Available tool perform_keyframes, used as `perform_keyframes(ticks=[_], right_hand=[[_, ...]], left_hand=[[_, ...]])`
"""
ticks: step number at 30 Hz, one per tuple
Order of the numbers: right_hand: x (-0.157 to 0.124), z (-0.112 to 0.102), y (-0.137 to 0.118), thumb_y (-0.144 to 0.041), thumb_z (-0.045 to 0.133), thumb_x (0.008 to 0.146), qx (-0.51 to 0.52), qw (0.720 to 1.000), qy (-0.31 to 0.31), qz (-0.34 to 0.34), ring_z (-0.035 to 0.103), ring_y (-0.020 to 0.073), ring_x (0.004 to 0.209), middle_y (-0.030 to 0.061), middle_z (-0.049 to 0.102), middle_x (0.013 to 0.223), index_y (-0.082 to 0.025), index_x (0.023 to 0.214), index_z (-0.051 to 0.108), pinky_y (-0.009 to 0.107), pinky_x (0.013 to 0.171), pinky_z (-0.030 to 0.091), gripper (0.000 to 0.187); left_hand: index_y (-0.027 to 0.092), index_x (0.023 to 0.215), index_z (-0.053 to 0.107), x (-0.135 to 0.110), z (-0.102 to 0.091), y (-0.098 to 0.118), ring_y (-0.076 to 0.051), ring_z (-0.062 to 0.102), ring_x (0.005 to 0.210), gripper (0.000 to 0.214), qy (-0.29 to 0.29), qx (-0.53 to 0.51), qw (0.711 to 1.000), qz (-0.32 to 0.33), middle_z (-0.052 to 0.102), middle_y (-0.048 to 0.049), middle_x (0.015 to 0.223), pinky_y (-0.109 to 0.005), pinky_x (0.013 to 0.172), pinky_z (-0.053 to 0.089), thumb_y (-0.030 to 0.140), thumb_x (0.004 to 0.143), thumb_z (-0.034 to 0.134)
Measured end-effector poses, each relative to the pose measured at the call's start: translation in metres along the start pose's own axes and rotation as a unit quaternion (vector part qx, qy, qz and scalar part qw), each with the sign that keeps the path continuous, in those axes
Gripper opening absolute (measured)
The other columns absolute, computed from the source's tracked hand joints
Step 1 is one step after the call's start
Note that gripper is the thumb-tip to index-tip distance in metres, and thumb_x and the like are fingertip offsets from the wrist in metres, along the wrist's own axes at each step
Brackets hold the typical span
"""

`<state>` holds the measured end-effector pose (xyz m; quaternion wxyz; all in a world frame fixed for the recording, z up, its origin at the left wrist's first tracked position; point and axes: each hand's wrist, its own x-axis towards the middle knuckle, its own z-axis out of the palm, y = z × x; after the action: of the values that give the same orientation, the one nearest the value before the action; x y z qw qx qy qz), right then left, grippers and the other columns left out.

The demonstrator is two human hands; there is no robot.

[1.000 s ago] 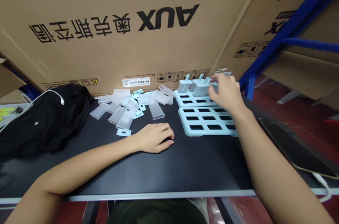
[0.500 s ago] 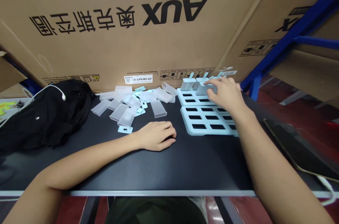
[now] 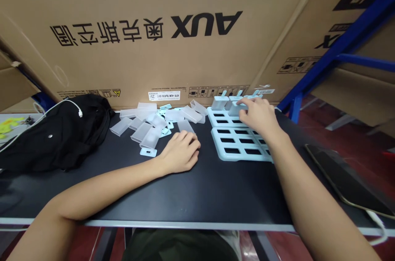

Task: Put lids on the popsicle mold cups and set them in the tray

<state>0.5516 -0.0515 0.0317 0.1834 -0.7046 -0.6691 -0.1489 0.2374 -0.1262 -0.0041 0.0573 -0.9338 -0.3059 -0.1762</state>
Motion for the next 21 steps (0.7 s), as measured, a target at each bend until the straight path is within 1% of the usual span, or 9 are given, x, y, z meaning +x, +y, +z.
perform_keyframes(ticks=[2, 3, 5, 7, 9, 12, 16, 19, 21], right_hand=[[0.0, -0.001, -0.002, -0.024, 0.046, 0.09, 0.0, 1.0, 0.001, 0.0, 0.061, 0.0387, 0.107, 0.0214, 0.068, 0.121, -0.02, 0.126, 0.074, 0.049, 0.087, 0.047, 0.046], [-0.001, -0.001, -0.002, -0.024, 0.046, 0.09, 0.0, 1.0, 0.001, 0.0, 0.061, 0.0389, 0.107, 0.0216, 0.068, 0.121, -0.02, 0.126, 0.074, 0.049, 0.087, 0.047, 0.046], [-0.001, -0.002, -0.003, -0.024, 0.046, 0.09, 0.001, 1.0, 0.001, -0.001, 0.061, 0.0394, 0.107, 0.022, 0.069, 0.121, -0.02, 0.126, 0.075, 0.05, 0.087, 0.048, 0.046], [-0.001, -0.002, -0.002, -0.024, 0.045, 0.09, 0.001, 1.0, 0.004, -0.002, 0.062, 0.0396, 0.107, 0.0221, 0.069, 0.121, -0.019, 0.125, 0.075, 0.051, 0.086, 0.048, 0.046], [-0.001, -0.001, -0.001, -0.024, 0.045, 0.09, 0.003, 1.0, 0.007, -0.009, 0.063, 0.0392, 0.106, 0.0217, 0.069, 0.12, -0.019, 0.125, 0.075, 0.051, 0.086, 0.049, 0.046], [-0.001, 0.001, 0.0, -0.024, 0.044, 0.09, 0.008, 1.0, 0.011, -0.014, 0.063, 0.038, 0.104, 0.0217, 0.069, 0.117, -0.019, 0.125, 0.074, 0.05, 0.085, 0.049, 0.046], [-0.001, 0.002, -0.001, -0.023, 0.043, 0.089, 0.018, 1.0, 0.011, -0.01, 0.063, 0.0361, 0.102, 0.0217, 0.067, 0.116, -0.019, 0.124, 0.073, 0.048, 0.084, 0.047, 0.046], [-0.007, -0.002, -0.003, -0.024, 0.046, 0.089, 0.003, 1.0, 0.015, -0.006, 0.059, 0.0386, 0.105, 0.0231, 0.064, 0.118, -0.018, 0.127, 0.07, 0.05, 0.085, 0.047, 0.045], [-0.012, -0.007, -0.006, -0.027, 0.048, 0.09, -0.017, 0.999, 0.043, -0.001, 0.056, 0.0418, 0.109, 0.0259, 0.061, 0.12, -0.014, 0.128, 0.067, 0.051, 0.086, 0.046, 0.044]], left_hand=[[0.018, 0.113, 0.062, 0.0, 0.001, -0.002, -0.033, 0.053, 0.121, 0.018, 0.023, 0.014, 0.999, -0.041, 0.06, -0.0143, 0.129, -0.048, 0.097, 0.049, 0.027, 0.1, 0.055], [0.017, 0.115, 0.062, 0.0, 0.002, -0.002, -0.034, 0.05, 0.126, 0.02, 0.025, 0.013, 0.998, -0.057, 0.059, -0.015, 0.131, -0.049, 0.101, 0.049, 0.028, 0.098, 0.057], [0.017, 0.117, 0.061, 0.0, 0.003, -0.004, -0.034, 0.049, 0.13, 0.024, 0.018, 0.008, 0.997, -0.081, 0.058, -0.0158, 0.134, -0.05, 0.104, 0.048, 0.029, 0.097, 0.06], [0.016, 0.119, 0.06, 0.0, 0.004, -0.005, -0.034, 0.05, 0.128, 0.026, 0.005, 0.005, 0.996, -0.088, 0.057, -0.0159, 0.135, -0.05, 0.104, 0.049, 0.03, 0.097, 0.059], [0.016, 0.119, 0.06, 0.0, 0.004, -0.005, -0.033, 0.052, 0.122, 0.026, -0.005, 0.005, 0.997, -0.075, 0.059, -0.0155, 0.133, -0.049, 0.1, 0.051, 0.031, 0.098, 0.057], [0.016, 0.118, 0.061, 0.0, 0.003, -0.005, -0.032, 0.054, 0.114, 0.024, -0.006, 0.005, 1.0, -0.029, 0.06, -0.0146, 0.128, -0.048, 0.095, 0.051, 0.031, 0.101, 0.053], [0.016, 0.118, 0.061, 0.0, 0.002, -0.005, -0.03, 0.056, 0.109, 0.024, -0.008, -0.004, 1.0, 0.02, 0.062, -0.0144, 0.124, -0.045, 0.092, 0.05, 0.031, 0.102, 0.052], [0.016, 0.12, 0.061, 0.0, 0.002, -0.006, -0.028, 0.058, 0.106, 0.027, -0.018, -0.018, 0.998, 0.051, 0.062, -0.0137, 0.122, -0.042, 0.089, 0.051, 0.034, 0.101, 0.054], [0.016, 0.122, 0.061, 0.0, 0.004, -0.007, -0.027, 0.059, 0.105, 0.03, -0.018, -0.033, 0.997, 0.067, 0.062, -0.0135, 0.123, -0.042, 0.088, 0.052, 0.037, 0.101, 0.056]])
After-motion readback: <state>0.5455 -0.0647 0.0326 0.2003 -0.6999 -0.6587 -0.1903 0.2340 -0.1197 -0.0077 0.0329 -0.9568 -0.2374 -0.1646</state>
